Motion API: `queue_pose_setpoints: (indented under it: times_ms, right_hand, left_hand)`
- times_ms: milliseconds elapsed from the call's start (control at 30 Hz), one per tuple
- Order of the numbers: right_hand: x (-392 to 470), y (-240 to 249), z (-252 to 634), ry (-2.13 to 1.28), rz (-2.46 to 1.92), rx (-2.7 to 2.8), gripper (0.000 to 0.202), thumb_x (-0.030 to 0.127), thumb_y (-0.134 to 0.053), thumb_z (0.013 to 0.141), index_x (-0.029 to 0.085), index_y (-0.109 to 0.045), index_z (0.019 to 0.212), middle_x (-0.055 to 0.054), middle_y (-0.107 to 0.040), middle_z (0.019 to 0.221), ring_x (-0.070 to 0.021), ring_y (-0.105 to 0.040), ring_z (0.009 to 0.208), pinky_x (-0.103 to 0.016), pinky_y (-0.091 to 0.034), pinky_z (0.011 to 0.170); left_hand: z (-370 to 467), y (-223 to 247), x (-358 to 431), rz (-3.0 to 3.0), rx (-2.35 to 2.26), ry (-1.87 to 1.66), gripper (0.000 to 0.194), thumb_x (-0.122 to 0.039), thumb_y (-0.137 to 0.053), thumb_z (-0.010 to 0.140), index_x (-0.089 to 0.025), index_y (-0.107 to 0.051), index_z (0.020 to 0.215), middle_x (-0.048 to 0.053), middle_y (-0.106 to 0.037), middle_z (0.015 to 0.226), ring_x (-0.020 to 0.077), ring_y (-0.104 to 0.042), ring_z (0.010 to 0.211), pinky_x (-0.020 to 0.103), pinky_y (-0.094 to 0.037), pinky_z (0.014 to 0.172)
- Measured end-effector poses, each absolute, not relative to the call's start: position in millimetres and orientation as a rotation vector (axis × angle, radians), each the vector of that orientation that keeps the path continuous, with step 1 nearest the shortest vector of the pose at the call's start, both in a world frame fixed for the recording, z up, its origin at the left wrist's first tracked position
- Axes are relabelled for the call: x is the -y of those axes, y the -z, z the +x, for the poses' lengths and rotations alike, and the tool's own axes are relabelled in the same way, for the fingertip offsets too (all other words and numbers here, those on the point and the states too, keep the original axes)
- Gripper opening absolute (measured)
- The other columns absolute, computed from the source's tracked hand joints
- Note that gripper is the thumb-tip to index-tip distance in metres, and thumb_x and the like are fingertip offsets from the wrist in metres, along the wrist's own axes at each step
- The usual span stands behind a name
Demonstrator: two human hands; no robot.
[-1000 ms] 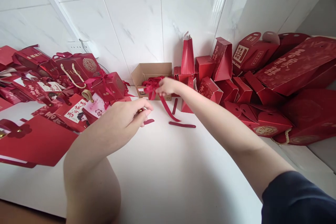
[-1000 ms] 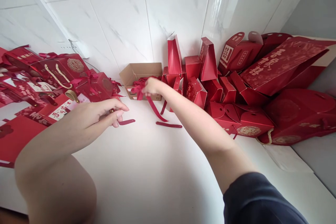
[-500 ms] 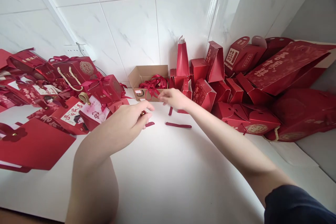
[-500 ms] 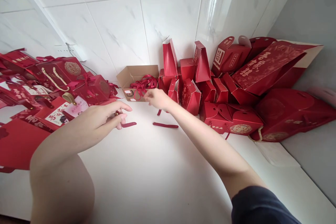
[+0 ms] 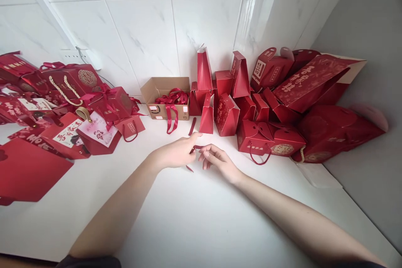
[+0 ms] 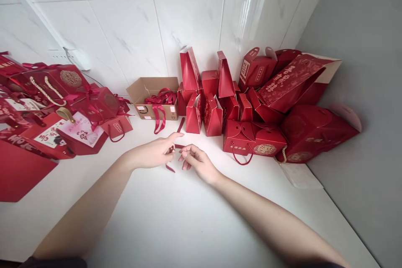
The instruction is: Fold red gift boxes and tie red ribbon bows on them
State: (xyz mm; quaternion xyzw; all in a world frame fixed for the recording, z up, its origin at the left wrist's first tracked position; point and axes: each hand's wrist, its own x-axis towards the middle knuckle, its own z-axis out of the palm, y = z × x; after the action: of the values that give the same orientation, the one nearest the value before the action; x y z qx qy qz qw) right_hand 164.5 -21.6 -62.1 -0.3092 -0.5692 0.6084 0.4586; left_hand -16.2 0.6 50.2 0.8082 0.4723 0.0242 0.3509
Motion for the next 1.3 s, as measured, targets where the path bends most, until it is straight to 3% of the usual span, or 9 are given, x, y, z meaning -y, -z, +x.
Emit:
queue_pose_setpoints:
  times_ms: [167,300,600,700,800,900,1000,1200,1300]
  right_hand:
    - [23.2,80.2,162.4,-1.509,-0.717,1.462,0.027,0.049,-0.060,0.089,0.023,-0.052,0.087,-0.001,-0.064,0.084,-0.0142,-0.057,0.066,-0.032,-0.049,0.069]
    - [23.7,85.7,160.9,-1.373,-0.807,1.516,0.025,0.047,-0.059,0.090,0.023,-0.053,0.087,0.000,-0.060,0.079,-0.0144,-0.055,0.068,-0.029,-0.047,0.067]
    - [15.3,84.4,166.0,-1.214,-0.934,1.648,0.018,0.037,-0.061,0.088,0.020,-0.060,0.087,-0.001,-0.063,0.082,-0.0140,-0.056,0.071,-0.028,-0.046,0.068]
    - [12.0,82.6,167.3,-1.182,-0.950,1.656,0.015,0.034,-0.066,0.084,0.020,-0.061,0.086,-0.002,-0.066,0.084,-0.0148,-0.059,0.072,-0.028,-0.048,0.068]
    - [10.0,82.9,167.7,-1.240,-0.940,1.639,0.012,0.032,-0.060,0.088,0.021,-0.061,0.085,-0.002,-0.067,0.083,-0.0144,-0.060,0.070,-0.029,-0.049,0.068]
    - [9.3,83.9,167.6,-1.233,-0.967,1.647,0.013,0.033,-0.059,0.088,0.021,-0.063,0.083,-0.001,-0.067,0.081,-0.0140,-0.058,0.067,-0.029,-0.048,0.066]
    - [8.9,85.6,167.2,-1.175,-1.002,1.671,0.012,0.034,-0.064,0.084,0.022,-0.064,0.082,-0.001,-0.066,0.080,-0.0146,-0.056,0.068,-0.029,-0.048,0.065]
    - [7.4,89.7,167.1,-1.144,-1.031,1.692,0.006,0.028,-0.062,0.081,0.022,-0.063,0.080,0.000,-0.065,0.078,-0.0137,-0.055,0.065,-0.028,-0.047,0.063]
    - [7.0,89.1,168.3,-1.142,-1.049,1.629,0.004,0.025,-0.061,0.079,0.021,-0.061,0.080,0.000,-0.065,0.078,-0.0126,-0.054,0.062,-0.027,-0.046,0.062]
  left_hand:
    - [-14.5,-15.1,-3.9,2.097,-1.084,-0.161,0.061,-0.021,-0.049,0.081,-0.023,-0.041,0.142,0.001,-0.065,0.078,0.0147,-0.058,0.055,0.023,-0.039,0.046]
    - [-12.0,10.0,5.3,2.076,-1.013,-0.295,0.052,-0.016,-0.045,0.082,-0.024,-0.049,0.132,0.002,-0.066,0.085,0.0154,-0.060,0.062,0.024,-0.042,0.049]
    - [2.9,52.0,16.0,1.968,-1.082,-0.577,0.063,-0.013,-0.045,0.085,-0.023,-0.031,0.146,0.008,-0.066,0.115,0.0212,-0.064,0.100,0.034,-0.050,0.084]
    - [0.3,60.7,11.0,1.969,-1.067,-0.580,0.074,-0.011,-0.048,0.081,-0.024,-0.025,0.149,0.008,-0.064,0.116,0.0189,-0.064,0.090,0.030,-0.050,0.074]
    - [-3.9,62.9,7.8,1.987,-1.045,-0.526,0.073,-0.009,-0.047,0.079,-0.024,-0.027,0.148,0.005,-0.065,0.106,0.0151,-0.061,0.076,0.027,-0.049,0.067]
    - [-6.7,60.0,7.2,1.986,-0.976,-0.558,0.064,-0.010,-0.041,0.085,-0.023,-0.031,0.147,0.007,-0.062,0.119,0.0188,-0.063,0.099,0.032,-0.050,0.087]
    - [-7.6,57.3,7.9,1.976,-0.913,-0.587,0.058,-0.012,-0.037,0.089,-0.023,-0.033,0.146,0.008,-0.054,0.138,0.0217,-0.054,0.124,0.036,-0.043,0.104]
    - [-4.8,63.3,9.7,1.984,-0.969,-0.655,0.053,-0.011,-0.038,0.089,-0.022,-0.040,0.141,0.008,-0.060,0.129,0.0202,-0.060,0.112,0.034,-0.049,0.095]
    - [-3.7,68.2,8.4,1.978,-1.109,-0.799,0.047,-0.011,-0.045,0.086,-0.019,-0.046,0.132,0.009,-0.063,0.121,0.0155,-0.064,0.086,0.029,-0.053,0.077]
